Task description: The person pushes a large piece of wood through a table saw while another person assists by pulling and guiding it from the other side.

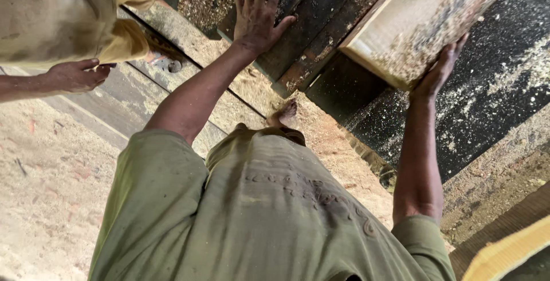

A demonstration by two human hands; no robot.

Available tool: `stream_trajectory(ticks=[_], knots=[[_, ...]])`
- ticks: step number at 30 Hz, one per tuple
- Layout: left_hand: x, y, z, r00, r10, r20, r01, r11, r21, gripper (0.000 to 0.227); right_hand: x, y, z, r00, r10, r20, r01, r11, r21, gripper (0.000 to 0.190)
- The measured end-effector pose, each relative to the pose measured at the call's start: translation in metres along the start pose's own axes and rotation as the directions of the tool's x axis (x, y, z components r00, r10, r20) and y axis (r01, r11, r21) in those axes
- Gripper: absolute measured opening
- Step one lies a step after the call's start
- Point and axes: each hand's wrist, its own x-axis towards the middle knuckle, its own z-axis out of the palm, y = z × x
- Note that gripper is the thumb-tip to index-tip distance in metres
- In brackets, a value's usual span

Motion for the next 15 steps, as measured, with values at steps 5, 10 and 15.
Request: stream_trajectory(ticks=[5, 10, 15], knots=[[-0.003, -0.001, 0.003, 1.000, 0.007, -0.008, -0.007, 1.000, 0.008, 0.103, 0.029, -0.013, -0.001, 1.000, 0.011, 0.003, -0.011, 1.000, -0.005, 0.119], [-0.004, -0.001, 0.003, 0.999, -0.002, 0.038, 0.002, 1.000, -0.008, 0.102, 0.059, -0.018, -0.003, 0.997, -0.070, 0.041, 0.057, 0.965, 0.255, 0.120], [-0.002, -0.001, 0.000, 1.000, 0.002, 0.014, -0.002, 1.000, 0.004, 0.103, 0.090, -0.013, -0.013, 0.991, 0.061, 0.122, -0.116, -0.085, 0.990, 0.126]])
